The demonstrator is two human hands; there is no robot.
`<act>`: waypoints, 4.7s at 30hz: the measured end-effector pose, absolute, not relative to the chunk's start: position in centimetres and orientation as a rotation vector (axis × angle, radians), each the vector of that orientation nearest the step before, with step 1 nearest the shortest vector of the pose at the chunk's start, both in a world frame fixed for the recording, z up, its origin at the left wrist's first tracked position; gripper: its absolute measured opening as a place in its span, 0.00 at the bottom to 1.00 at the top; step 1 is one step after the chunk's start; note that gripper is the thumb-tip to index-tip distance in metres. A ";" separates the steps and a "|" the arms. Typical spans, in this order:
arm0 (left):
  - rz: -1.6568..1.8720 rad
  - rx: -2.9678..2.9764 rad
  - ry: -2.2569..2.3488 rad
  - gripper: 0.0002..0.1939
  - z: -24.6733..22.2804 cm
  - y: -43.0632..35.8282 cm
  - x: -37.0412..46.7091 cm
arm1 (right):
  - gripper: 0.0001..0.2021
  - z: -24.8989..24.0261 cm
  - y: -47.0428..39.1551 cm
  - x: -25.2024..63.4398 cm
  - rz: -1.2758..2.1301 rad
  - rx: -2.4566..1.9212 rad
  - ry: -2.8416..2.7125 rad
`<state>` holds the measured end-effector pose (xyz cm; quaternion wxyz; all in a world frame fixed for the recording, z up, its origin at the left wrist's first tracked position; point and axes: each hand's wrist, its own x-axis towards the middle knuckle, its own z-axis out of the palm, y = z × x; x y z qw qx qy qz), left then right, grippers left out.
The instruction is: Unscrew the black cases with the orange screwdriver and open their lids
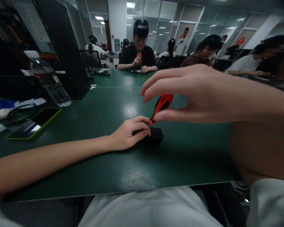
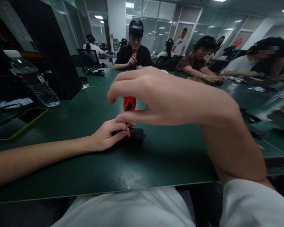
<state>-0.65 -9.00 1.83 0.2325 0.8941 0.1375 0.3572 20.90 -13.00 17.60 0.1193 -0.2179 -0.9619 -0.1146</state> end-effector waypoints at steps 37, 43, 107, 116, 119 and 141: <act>0.792 2.395 0.641 0.24 1.7 -8.9 -0.3 | 0.14 17.4 -12.7 20.8 -0.132 -0.636 -2.951; 0.754 2.425 0.749 0.21 1.6 -8.9 -0.2 | 0.10 16.5 -12.5 21.3 -0.381 -0.806 -2.875; 0.815 2.528 0.783 0.17 1.5 -9.7 1.0 | 0.28 5.4 -6.2 31.2 -0.562 -1.050 -2.493; 0.812 2.503 0.783 0.17 1.7 -9.9 1.1 | 0.25 6.8 -7.6 31.0 -1.215 -0.753 -2.316; 0.805 2.494 0.800 0.16 1.6 -9.9 1.1 | 0.26 8.6 -10.3 30.4 -1.492 -0.537 -2.168; 0.761 2.447 0.819 0.18 1.9 -9.8 1.0 | 0.37 5.5 -6.8 30.3 -0.314 -1.435 -2.573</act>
